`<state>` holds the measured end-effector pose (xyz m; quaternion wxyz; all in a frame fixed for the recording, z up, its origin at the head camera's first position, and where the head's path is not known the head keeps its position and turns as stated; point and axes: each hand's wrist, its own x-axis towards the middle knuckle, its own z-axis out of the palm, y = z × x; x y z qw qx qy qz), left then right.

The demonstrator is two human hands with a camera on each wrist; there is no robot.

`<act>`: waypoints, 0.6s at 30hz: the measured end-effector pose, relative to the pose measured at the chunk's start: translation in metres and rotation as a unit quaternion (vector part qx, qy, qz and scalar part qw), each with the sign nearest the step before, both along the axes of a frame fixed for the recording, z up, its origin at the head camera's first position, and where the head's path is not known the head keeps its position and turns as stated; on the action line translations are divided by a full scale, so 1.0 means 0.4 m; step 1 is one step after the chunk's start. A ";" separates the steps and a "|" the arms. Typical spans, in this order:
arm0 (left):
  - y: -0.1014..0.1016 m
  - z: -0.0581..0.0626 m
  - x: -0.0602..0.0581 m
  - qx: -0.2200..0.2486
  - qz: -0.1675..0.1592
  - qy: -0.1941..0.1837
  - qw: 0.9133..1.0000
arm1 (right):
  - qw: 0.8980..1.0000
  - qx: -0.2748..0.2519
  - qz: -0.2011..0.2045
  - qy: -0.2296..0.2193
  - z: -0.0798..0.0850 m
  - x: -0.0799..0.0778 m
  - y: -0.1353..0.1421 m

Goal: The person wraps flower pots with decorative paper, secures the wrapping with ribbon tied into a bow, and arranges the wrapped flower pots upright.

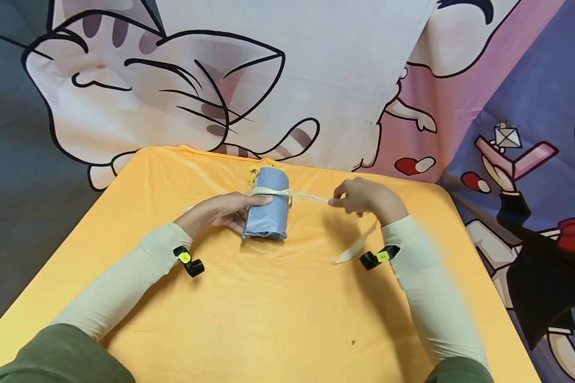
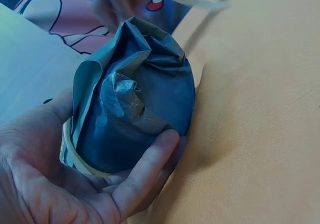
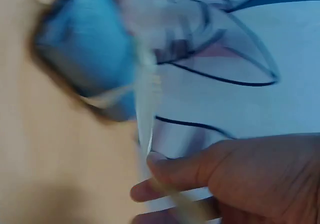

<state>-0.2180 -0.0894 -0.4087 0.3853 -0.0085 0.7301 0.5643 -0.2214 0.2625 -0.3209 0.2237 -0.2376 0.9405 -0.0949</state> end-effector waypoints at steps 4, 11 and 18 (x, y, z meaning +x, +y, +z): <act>0.002 0.001 -0.001 0.003 -0.003 -0.003 1.000 | 0.998 -0.046 -0.015 -0.027 -0.110 0.010 -0.042; 0.000 0.002 -0.001 -0.002 -0.023 0.014 1.000 | 0.970 -0.225 -0.088 -0.011 -0.206 0.039 -0.172; -0.005 0.004 0.002 -0.018 -0.032 0.041 0.998 | 0.953 -0.275 -0.125 -0.038 -0.207 0.044 -0.236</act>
